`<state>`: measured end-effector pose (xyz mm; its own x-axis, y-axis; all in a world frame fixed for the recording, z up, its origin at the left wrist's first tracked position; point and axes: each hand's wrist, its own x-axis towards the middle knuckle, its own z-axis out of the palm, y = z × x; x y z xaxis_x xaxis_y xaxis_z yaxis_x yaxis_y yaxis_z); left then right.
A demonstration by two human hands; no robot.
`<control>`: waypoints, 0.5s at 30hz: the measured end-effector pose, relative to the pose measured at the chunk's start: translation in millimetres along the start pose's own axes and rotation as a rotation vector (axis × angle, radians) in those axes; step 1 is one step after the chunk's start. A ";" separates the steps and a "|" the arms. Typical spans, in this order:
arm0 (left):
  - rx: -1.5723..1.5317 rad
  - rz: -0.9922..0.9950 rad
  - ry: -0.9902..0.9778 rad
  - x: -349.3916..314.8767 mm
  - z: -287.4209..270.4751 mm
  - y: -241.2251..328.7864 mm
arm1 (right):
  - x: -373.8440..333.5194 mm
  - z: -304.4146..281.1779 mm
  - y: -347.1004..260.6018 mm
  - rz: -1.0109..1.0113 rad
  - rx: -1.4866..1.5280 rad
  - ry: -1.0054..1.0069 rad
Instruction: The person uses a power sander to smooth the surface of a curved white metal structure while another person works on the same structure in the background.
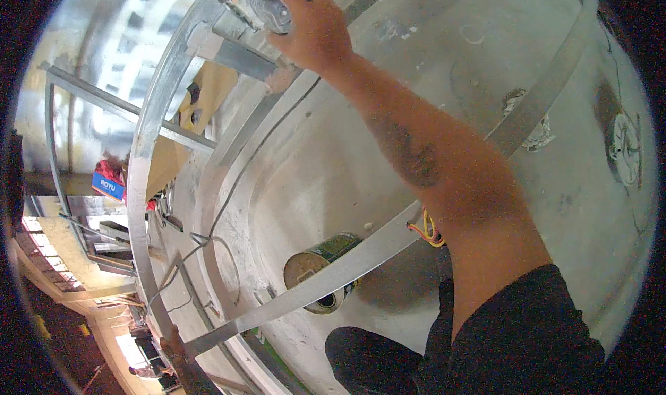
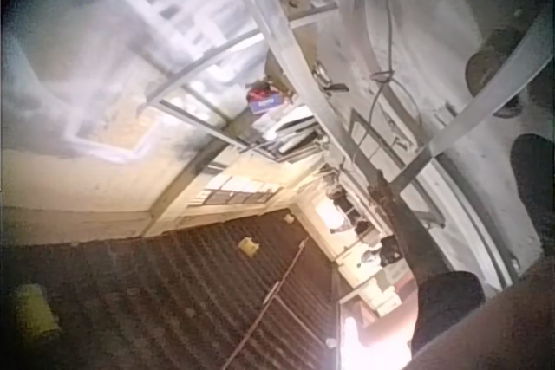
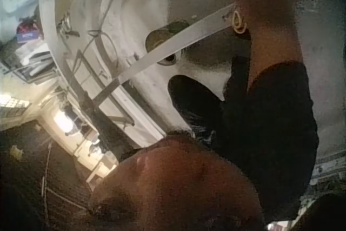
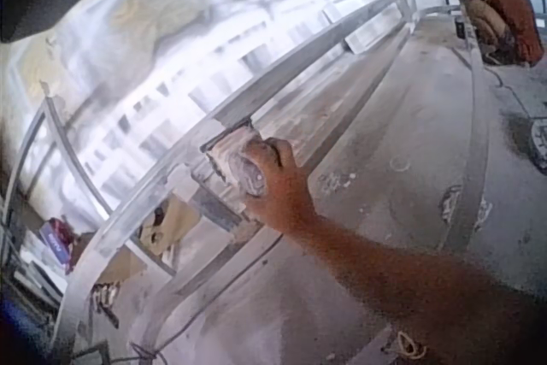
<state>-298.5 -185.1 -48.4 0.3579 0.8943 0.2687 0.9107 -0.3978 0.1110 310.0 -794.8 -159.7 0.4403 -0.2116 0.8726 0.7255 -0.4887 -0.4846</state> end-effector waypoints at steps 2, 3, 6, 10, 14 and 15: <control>-0.009 0.005 0.036 2.9 -0.2 -10.9 | -1.9 11.1 -7.2 -0.002 0.024 0.101; -0.017 0.010 0.063 3.9 1.6 -11.4 | -5.9 16.7 -10.5 -0.003 0.024 0.103; 0.122 0.059 0.128 -3.8 2.1 -5.7 | -18.3 26.6 -12.3 0.093 0.097 0.081; 0.017 0.030 0.013 -23.4 -7.1 32.2 | -25.5 28.0 -1.8 0.078 0.102 0.063; -0.007 0.030 -0.034 -21.3 -9.5 26.4 | -10.4 25.0 1.8 0.062 0.065 -0.065; -0.056 0.072 -0.050 -17.4 -8.5 21.5 | -7.7 24.7 0.6 0.063 0.066 -0.069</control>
<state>-286.8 -211.0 -42.5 0.4331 0.8714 0.2302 0.8697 -0.4711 0.1471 320.1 -772.5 -168.2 0.5201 -0.1802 0.8349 0.7272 -0.4193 -0.5435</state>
